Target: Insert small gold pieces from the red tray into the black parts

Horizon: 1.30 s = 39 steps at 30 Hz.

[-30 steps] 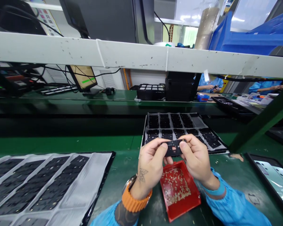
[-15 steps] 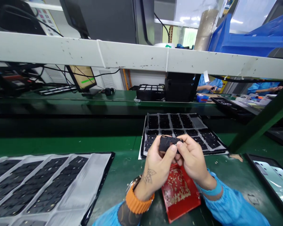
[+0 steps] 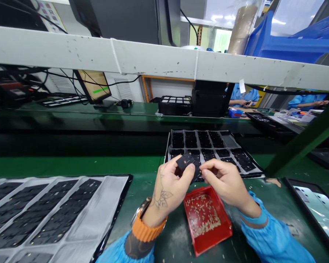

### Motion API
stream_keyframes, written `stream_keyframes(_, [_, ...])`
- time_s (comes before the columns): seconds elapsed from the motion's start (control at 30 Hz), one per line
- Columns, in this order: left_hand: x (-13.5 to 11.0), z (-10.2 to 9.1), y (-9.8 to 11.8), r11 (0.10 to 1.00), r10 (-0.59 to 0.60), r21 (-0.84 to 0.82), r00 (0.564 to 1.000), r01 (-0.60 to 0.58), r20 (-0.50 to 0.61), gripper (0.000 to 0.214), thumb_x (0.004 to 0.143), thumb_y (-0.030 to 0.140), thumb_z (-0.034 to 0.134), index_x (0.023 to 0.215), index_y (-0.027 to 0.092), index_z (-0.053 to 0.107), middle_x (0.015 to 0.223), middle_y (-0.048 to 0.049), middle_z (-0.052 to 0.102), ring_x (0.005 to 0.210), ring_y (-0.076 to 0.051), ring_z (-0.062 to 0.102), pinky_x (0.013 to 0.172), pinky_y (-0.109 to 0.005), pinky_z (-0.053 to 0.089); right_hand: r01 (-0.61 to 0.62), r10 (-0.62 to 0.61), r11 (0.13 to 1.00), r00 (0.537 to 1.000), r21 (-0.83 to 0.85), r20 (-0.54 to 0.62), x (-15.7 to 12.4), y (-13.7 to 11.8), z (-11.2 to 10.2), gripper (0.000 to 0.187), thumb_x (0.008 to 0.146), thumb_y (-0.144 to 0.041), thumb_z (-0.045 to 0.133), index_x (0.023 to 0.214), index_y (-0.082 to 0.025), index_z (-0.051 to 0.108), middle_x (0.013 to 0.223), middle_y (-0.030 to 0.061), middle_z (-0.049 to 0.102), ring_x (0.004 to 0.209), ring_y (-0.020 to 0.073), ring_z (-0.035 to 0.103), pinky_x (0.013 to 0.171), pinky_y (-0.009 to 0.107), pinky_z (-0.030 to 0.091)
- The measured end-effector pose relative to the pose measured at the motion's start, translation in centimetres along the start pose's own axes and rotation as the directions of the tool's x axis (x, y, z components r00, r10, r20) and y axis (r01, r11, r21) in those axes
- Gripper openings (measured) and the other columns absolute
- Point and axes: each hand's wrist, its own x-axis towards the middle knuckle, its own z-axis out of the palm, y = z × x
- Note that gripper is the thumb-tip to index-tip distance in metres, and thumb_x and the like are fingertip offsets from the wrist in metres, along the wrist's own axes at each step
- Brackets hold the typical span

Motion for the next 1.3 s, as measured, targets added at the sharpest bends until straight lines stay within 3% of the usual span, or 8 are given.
stream_keyframes(0.2, [0.0,0.1,0.1,0.972,0.147,0.193,0.988,-0.137,-0.038,0.024,0.087,0.028,0.055,0.070,0.013,0.062,0.058,0.0012,0.055,0.051,-0.010,0.047,0.049,-0.023,0.033,-0.056,0.065,0.995,0.990,-0.078,0.123,0.0,-0.2,-0.5,0.018,0.091,-0.026,0.054,0.083,-0.017,0.067,0.073,0.0011,0.063,0.060,0.0165,0.054,0.051,0.023,0.038])
stream_keyframes(0.37, [-0.1,0.3,0.4,0.900,0.318,0.323,0.948,-0.294,-0.024,0.024,0.086,0.020,0.055,0.063,0.015,0.052,0.052,0.0050,0.045,0.047,-0.008,0.039,0.047,-0.022,0.028,-0.073,0.094,0.989,0.981,-0.127,0.167,0.1,-0.2,-0.7,0.020,0.089,-0.027,0.052,0.078,-0.016,0.064,0.067,-0.0007,0.059,0.056,0.0145,0.046,0.049,0.022,0.035])
stream_keyframes(0.6, [-0.2,0.0,0.1,0.811,0.402,0.395,0.901,-0.432,0.161,0.026,0.088,0.017,0.053,0.064,0.017,0.043,0.056,0.0045,0.045,0.049,-0.009,0.039,0.049,-0.024,0.027,0.002,0.051,0.980,0.964,-0.201,0.259,0.4,0.0,-1.0,0.018,0.081,-0.022,0.046,0.064,-0.017,0.048,0.056,-0.0053,0.045,0.051,0.0110,0.038,0.048,0.021,0.028])
stream_keyframes(0.73, [-0.3,0.0,-0.1,0.782,0.443,0.393,0.875,-0.484,0.195,0.025,0.089,0.017,0.052,0.066,0.018,0.044,0.057,0.0047,0.045,0.049,-0.010,0.042,0.050,-0.025,0.030,0.085,-0.023,0.969,0.966,-0.231,0.258,0.5,0.3,-0.9,0.014,0.075,-0.020,0.042,0.062,-0.018,0.039,0.054,-0.0066,0.038,0.049,0.0097,0.032,0.047,0.022,0.023])
stream_keyframes(0.93, [-0.2,0.2,0.4,0.801,0.472,0.356,0.874,-0.481,0.117,0.024,0.090,0.015,0.052,0.066,0.018,0.046,0.054,0.0057,0.045,0.044,-0.009,0.039,0.046,-0.021,0.029,0.194,-0.139,0.955,0.961,-0.224,0.239,0.7,0.3,-0.8,0.009,0.075,-0.019,0.040,0.066,-0.019,0.039,0.055,-0.0070,0.036,0.048,0.0100,0.029,0.047,0.023,0.022])
stream_keyframes(1.2, [-0.3,0.1,1.0,0.806,0.456,0.360,0.881,-0.469,0.127,0.025,0.090,0.016,0.052,0.065,0.018,0.047,0.053,0.0057,0.045,0.044,-0.008,0.039,0.045,-0.021,0.029,0.049,-0.028,0.996,0.962,-0.071,0.271,0.6,-0.1,-1.0,0.009,0.074,-0.019,0.045,0.065,-0.019,0.043,0.057,-0.0050,0.043,0.050,0.0121,0.035,0.047,0.022,0.027])
stream_keyframes(1.3, [-0.4,0.2,1.1,0.814,0.446,0.350,0.885,-0.464,0.135,0.025,0.090,0.016,0.053,0.066,0.017,0.048,0.054,0.0052,0.048,0.045,-0.008,0.041,0.046,-0.021,0.030,0.087,-0.059,0.992,0.959,-0.089,0.277,0.6,-0.1,-1.0,0.010,0.074,-0.017,0.045,0.065,-0.020,0.041,0.056,-0.0054,0.041,0.049,0.0120,0.033,0.047,0.023,0.026])
